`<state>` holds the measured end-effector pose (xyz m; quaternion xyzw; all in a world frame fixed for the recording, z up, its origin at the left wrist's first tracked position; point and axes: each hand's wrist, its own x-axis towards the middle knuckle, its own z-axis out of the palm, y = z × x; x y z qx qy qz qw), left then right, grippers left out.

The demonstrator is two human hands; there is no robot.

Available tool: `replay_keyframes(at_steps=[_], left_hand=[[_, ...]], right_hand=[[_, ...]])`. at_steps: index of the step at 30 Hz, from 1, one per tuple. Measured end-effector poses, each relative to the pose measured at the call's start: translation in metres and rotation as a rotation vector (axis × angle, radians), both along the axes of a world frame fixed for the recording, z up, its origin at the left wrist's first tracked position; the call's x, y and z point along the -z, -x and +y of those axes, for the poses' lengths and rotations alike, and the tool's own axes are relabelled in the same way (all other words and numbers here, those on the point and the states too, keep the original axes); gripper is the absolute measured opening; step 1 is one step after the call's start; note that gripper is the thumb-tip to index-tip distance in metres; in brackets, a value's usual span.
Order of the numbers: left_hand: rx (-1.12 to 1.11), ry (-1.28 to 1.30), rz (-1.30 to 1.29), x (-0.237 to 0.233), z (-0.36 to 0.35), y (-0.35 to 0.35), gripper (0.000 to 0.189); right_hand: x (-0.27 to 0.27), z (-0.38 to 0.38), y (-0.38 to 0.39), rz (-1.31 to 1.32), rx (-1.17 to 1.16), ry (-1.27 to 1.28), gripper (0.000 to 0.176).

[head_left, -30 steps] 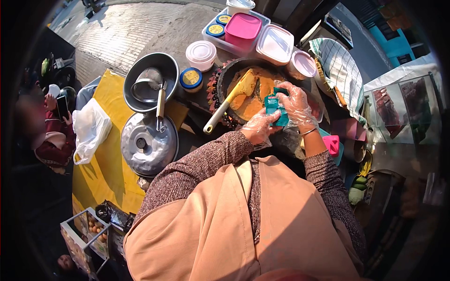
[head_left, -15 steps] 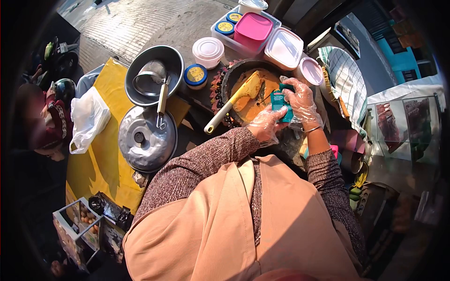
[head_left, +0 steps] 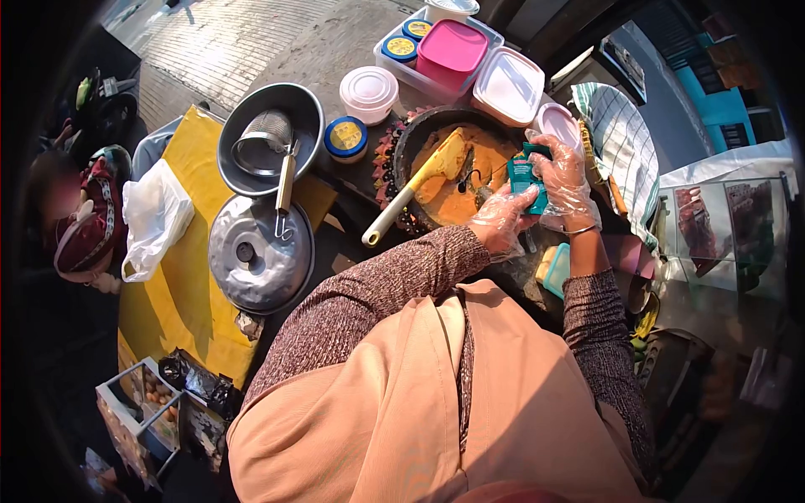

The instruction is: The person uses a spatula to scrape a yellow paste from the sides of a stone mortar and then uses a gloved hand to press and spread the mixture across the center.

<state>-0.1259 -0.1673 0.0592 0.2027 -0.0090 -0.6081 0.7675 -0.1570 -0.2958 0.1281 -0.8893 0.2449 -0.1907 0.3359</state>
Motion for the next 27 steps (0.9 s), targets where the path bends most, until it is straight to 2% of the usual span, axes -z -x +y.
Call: replay_keyframes(at_steps=[2,6,12,14,16,18,19,20,22,23,27], left_hand=[[0.005,-0.007,0.01,0.003,-0.005,-0.003,0.03],[0.0,0.044,0.008,0.002,-0.01,-0.01,0.03],[-0.033,-0.049,0.013,-0.001,0.013,-0.01,0.032],[-0.063,-0.044,0.013,-0.004,0.021,-0.01,0.034],[-0.078,-0.021,0.015,-0.005,0.023,-0.011,0.035],[-0.086,0.018,-0.014,-0.007,0.022,-0.012,0.037],[-0.082,0.035,-0.015,-0.004,0.018,-0.011,0.037],[-0.082,0.039,-0.014,-0.004,0.016,-0.009,0.037],[-0.115,0.068,0.025,-0.013,0.015,-0.006,0.039],[-0.043,-0.065,0.069,-0.015,0.019,-0.005,0.045],[0.075,-0.054,0.167,-0.004,0.03,0.004,0.06]], right_hand=[[0.001,-0.004,-0.004,0.002,-0.014,0.069,0.025],[-0.006,-0.007,-0.013,0.055,0.032,0.055,0.026],[0.001,0.01,-0.018,-0.004,-0.057,-0.016,0.027],[-0.006,0.022,-0.02,-0.001,-0.105,0.06,0.029],[-0.008,0.025,-0.021,-0.005,-0.096,0.015,0.028],[-0.015,0.027,-0.021,-0.013,-0.005,-0.131,0.024],[-0.012,0.021,-0.02,-0.095,-0.052,0.005,0.021],[-0.014,0.02,-0.017,-0.094,-0.051,0.009,0.021],[-0.03,0.026,-0.013,-0.06,0.089,-0.248,0.019],[-0.029,0.026,-0.01,-0.126,0.094,-0.337,0.019],[-0.023,0.025,-0.002,-0.266,0.103,-0.332,0.02]])
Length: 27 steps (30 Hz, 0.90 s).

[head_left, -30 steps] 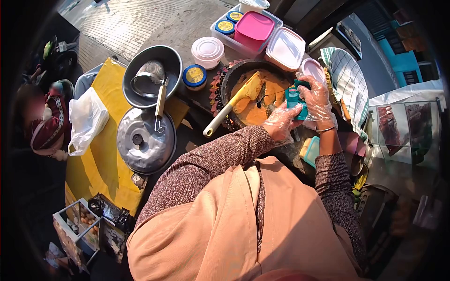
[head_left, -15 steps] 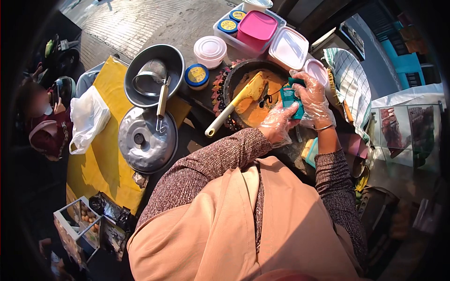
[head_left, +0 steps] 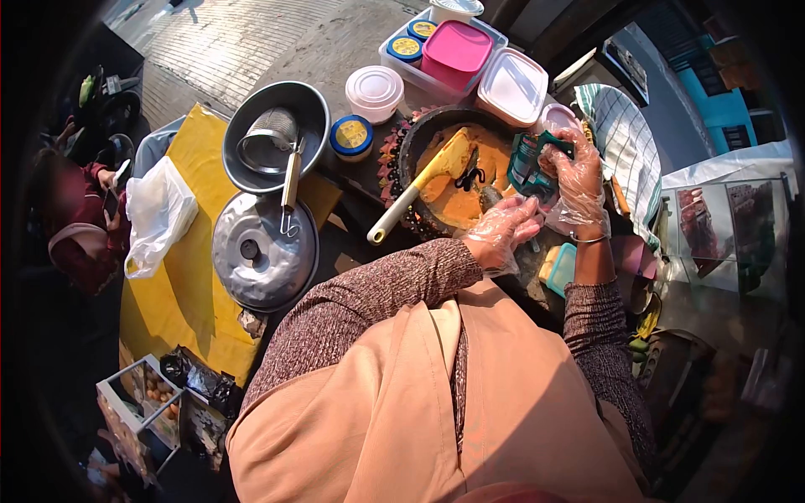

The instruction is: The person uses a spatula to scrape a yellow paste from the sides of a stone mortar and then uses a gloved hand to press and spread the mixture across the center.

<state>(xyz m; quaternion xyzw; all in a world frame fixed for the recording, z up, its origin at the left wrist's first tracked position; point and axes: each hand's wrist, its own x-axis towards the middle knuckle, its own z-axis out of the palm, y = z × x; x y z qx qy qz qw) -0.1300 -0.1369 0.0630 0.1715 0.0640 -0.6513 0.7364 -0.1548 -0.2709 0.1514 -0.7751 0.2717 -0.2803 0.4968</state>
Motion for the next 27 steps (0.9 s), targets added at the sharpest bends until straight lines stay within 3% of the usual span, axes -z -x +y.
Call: replay_keyframes(at_steps=[3,7,8,11,14,17,18,19,21,24,27], left_hand=[[0.146,-0.063,-0.102,0.013,0.023,0.006,0.06],[0.283,-0.115,-0.238,-0.003,0.072,-0.013,0.051],[0.264,-0.129,-0.284,-0.003,0.084,-0.018,0.049],[0.163,-0.165,-0.474,-0.011,0.118,-0.036,0.044],[0.077,-0.246,-0.535,-0.021,0.148,-0.052,0.041],[-0.001,-0.296,-0.634,-0.028,0.165,-0.064,0.042],[-0.02,-0.312,-0.671,-0.031,0.17,-0.068,0.04],[-0.042,-0.327,-0.709,-0.033,0.174,-0.071,0.039],[-0.085,-0.357,-0.769,-0.033,0.179,-0.078,0.038],[-0.145,-0.376,-0.792,-0.025,0.184,-0.086,0.033],[-0.143,-0.381,-0.799,-0.029,0.181,-0.085,0.033]], right_hand=[[0.007,-0.003,0.004,-0.041,0.035,0.105,0.018],[0.043,-0.017,0.009,-0.107,0.046,-0.036,0.016],[0.065,-0.037,0.014,-0.045,0.048,0.282,0.016],[0.054,-0.028,0.02,-0.127,0.135,-0.144,0.019],[0.091,-0.06,0.036,-0.186,0.163,-0.056,0.02],[0.072,-0.071,0.062,-0.189,0.281,-0.001,0.021],[0.068,-0.085,0.077,-0.252,0.277,-0.291,0.022],[0.051,-0.087,0.093,-0.249,0.302,-0.172,0.02],[0.022,-0.09,0.125,-0.234,0.422,-0.237,0.019],[0.019,-0.109,0.174,-0.211,0.514,-0.106,0.016],[0.052,-0.128,0.212,-0.177,0.609,-0.05,0.014]])
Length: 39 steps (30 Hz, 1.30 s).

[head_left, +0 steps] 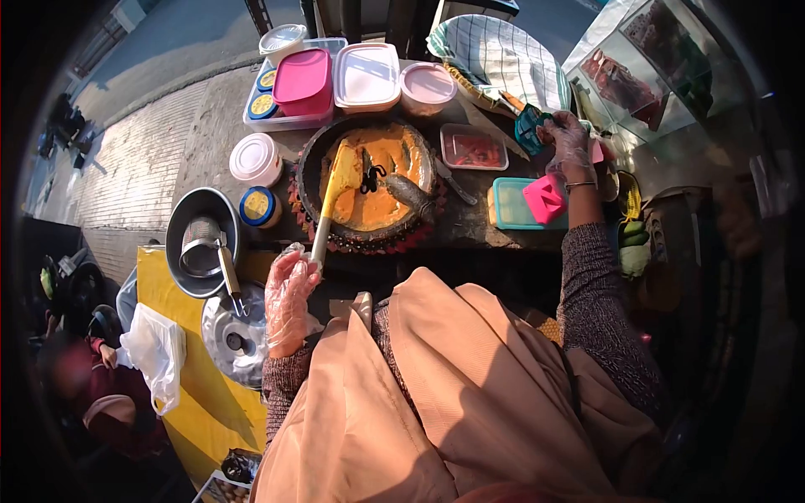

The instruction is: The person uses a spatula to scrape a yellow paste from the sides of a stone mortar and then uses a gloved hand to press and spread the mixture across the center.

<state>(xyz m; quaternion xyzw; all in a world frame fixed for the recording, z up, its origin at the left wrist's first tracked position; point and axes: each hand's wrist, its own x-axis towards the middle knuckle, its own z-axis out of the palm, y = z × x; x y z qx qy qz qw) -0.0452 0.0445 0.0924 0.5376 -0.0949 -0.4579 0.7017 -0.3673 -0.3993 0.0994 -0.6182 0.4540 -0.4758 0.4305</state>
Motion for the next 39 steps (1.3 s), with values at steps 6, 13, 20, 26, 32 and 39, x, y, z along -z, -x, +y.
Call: replay_keyframes(at_steps=[6,13,20,26,32,39], left_hand=[[0.114,-0.113,-0.121,-0.007,-0.011,0.003,0.037],[0.143,-0.216,-0.48,0.0,-0.025,0.002,0.039],[0.123,-0.311,-0.674,0.009,-0.029,0.003,0.04],[0.113,-0.501,-1.003,0.027,-0.028,0.0,0.036],[0.178,-0.559,-1.358,0.055,-0.021,-0.01,0.044],[0.436,-0.586,-0.964,0.063,-0.028,-0.022,0.048]], right_hand=[[0.094,-0.019,0.036,-0.151,0.112,-0.022,0.013],[0.125,-0.028,0.025,0.704,0.354,0.135,0.009],[0.137,-0.043,0.027,0.703,0.317,-0.017,0.018],[0.111,-0.037,0.023,0.879,0.216,-0.068,0.041],[0.077,-0.012,0.024,0.947,0.167,0.012,0.058],[0.059,0.129,-0.073,0.611,-0.302,0.294,0.034]])
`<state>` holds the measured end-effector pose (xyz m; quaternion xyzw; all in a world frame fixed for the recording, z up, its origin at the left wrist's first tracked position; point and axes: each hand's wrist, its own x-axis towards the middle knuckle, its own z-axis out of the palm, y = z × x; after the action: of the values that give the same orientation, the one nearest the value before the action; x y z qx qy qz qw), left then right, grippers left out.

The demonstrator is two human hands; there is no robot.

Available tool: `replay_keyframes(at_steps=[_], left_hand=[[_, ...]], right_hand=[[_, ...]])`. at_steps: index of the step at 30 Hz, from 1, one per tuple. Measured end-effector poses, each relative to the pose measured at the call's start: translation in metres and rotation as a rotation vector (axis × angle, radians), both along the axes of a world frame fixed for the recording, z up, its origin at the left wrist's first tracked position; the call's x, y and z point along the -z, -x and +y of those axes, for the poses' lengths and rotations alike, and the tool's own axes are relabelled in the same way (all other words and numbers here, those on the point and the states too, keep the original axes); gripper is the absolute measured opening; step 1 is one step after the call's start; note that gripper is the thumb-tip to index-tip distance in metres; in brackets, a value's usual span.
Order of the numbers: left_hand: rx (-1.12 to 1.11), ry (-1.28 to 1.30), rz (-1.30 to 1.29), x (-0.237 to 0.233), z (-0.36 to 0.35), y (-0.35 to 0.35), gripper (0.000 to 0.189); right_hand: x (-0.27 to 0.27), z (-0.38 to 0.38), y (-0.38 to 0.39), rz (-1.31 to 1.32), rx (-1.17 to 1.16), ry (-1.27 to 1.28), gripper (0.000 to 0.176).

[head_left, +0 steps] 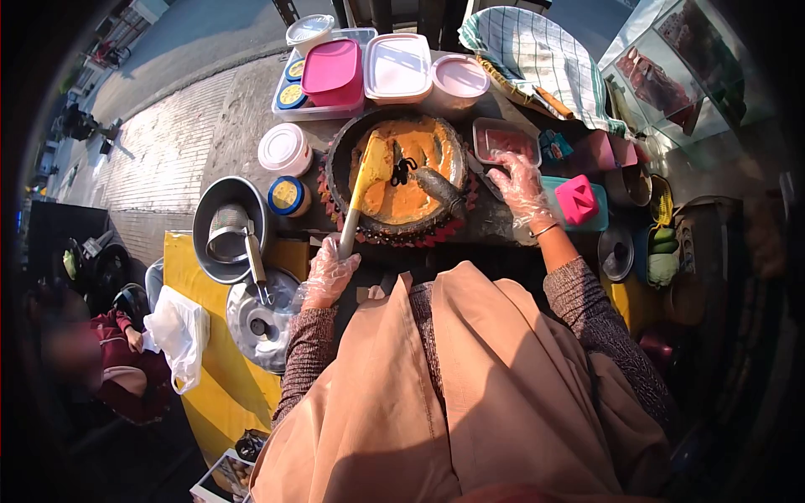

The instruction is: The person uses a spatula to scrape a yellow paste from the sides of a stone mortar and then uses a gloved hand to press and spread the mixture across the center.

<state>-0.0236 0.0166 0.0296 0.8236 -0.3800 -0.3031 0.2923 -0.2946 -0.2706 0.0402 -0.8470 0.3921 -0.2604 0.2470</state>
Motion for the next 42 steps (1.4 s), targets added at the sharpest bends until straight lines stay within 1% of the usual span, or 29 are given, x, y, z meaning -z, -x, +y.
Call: replay_keyframes(at_steps=[1,2,3,5,6,7,9,10,11,13,14,15,17,19,21,22,23,25,27,29,31,32,33,34,35,37,39,41,42], left_hand=[[0.001,-0.009,0.056,-0.004,-0.002,-0.001,0.046],[0.041,0.014,0.083,0.017,0.001,-0.009,0.044],[0.037,0.017,0.082,0.015,-0.001,-0.011,0.044],[0.011,-0.054,0.208,0.009,-0.004,-0.011,0.047],[0.035,0.052,0.075,0.035,0.002,-0.015,0.044],[0.032,0.055,0.075,0.034,0.005,-0.017,0.044],[0.082,0.275,-0.253,0.033,0.009,-0.016,0.039],[0.041,0.183,-0.211,0.011,0.01,-0.011,0.035],[0.034,0.182,-0.211,0.003,0.012,-0.012,0.035],[0.043,0.152,-0.259,-0.004,0.02,-0.01,0.037],[0.034,0.129,-0.266,-0.007,0.023,-0.01,0.036],[0.025,0.131,-0.267,-0.007,0.026,-0.009,0.036],[0.019,0.254,-0.297,-0.004,0.034,-0.009,0.034],[0.008,0.238,-0.267,-0.002,0.04,-0.014,0.033],[0.0,0.205,-0.172,-0.005,0.044,-0.017,0.036],[-0.012,0.171,-0.122,-0.005,0.041,-0.021,0.038],[-0.014,0.167,-0.115,-0.006,0.04,-0.022,0.038],[-0.113,0.071,0.391,-0.023,0.028,-0.025,0.037],[-0.123,0.037,0.37,-0.016,0.021,-0.024,0.039],[0.045,0.244,-0.212,0.01,0.021,-0.022,0.044],[0.061,0.251,-0.213,-0.008,0.03,-0.016,0.049],[0.035,0.259,-0.275,-0.008,0.035,-0.013,0.052],[0.009,0.267,-0.338,-0.01,0.04,-0.01,0.054],[0.024,0.244,-0.341,-0.019,0.043,-0.01,0.06],[0.024,0.243,-0.343,-0.021,0.044,-0.009,0.06],[0.044,0.097,-0.462,-0.024,0.043,-0.007,0.062],[0.044,0.026,-0.51,-0.029,0.039,-0.004,0.064],[0.026,0.071,-0.531,-0.036,0.036,-0.003,0.052],[0.033,0.067,-0.536,-0.032,0.033,-0.006,0.052]], right_hand=[[-0.007,0.027,-0.018,0.158,-0.016,-0.051,0.039],[0.005,0.039,-0.03,0.266,-0.068,-0.151,0.046],[0.009,0.052,-0.041,0.331,-0.116,-0.102,0.056],[0.036,0.072,-0.059,0.282,-0.071,0.103,0.06],[0.047,0.072,-0.06,0.376,-0.129,0.177,0.065],[0.044,0.071,-0.066,0.377,-0.132,0.18,0.065],[0.035,0.064,-0.079,0.493,-0.047,-0.003,0.066],[0.025,0.053,-0.088,0.495,-0.017,-0.084,0.064],[0.017,0.04,-0.102,0.43,0.018,-0.198,0.063],[0.02,0.027,-0.128,0.311,0.039,-0.187,0.061],[0.024,0.032,-0.138,0.313,0.032,-0.186,0.061],[0.029,0.037,-0.15,0.267,-0.043,-0.171,0.059],[0.037,0.053,-0.156,0.236,-0.239,-0.136,0.056],[0.033,0.082,-0.134,0.402,-0.295,-0.028,0.057],[0.023,0.083,-0.113,0.484,-0.236,0.016,0.058],[0.001,0.075,-0.119,0.569,-0.178,-0.173,0.058],[0.025,0.057,-0.115,0.468,-0.146,-0.042,0.056],[0.036,0.027,-0.141,0.396,-0.041,-0.149,0.057],[0.048,0.025,-0.161,0.36,-0.062,-0.13,0.057],[0.047,0.043,-0.17,0.307,-0.146,-0.099,0.055],[0.037,0.065,-0.151,0.292,-0.35,-0.014,0.054],[0.016,0.076,-0.14,0.498,-0.349,-0.022,0.055],[0.015,0.076,-0.13,0.499,-0.353,-0.025,0.055],[0.014,0.069,-0.119,0.512,-0.306,-0.041,0.055],[0.013,0.061,-0.111,0.523,-0.256,-0.058,0.054],[0.028,0.039,-0.118,0.42,-0.111,0.067,0.054],[0.046,0.01,-0.148,0.37,-0.105,-0.035,0.054],[0.054,0.018,-0.166,0.286,-0.109,-0.008,0.052],[0.037,0.034,-0.17,0.378,-0.112,-0.049,0.053]])
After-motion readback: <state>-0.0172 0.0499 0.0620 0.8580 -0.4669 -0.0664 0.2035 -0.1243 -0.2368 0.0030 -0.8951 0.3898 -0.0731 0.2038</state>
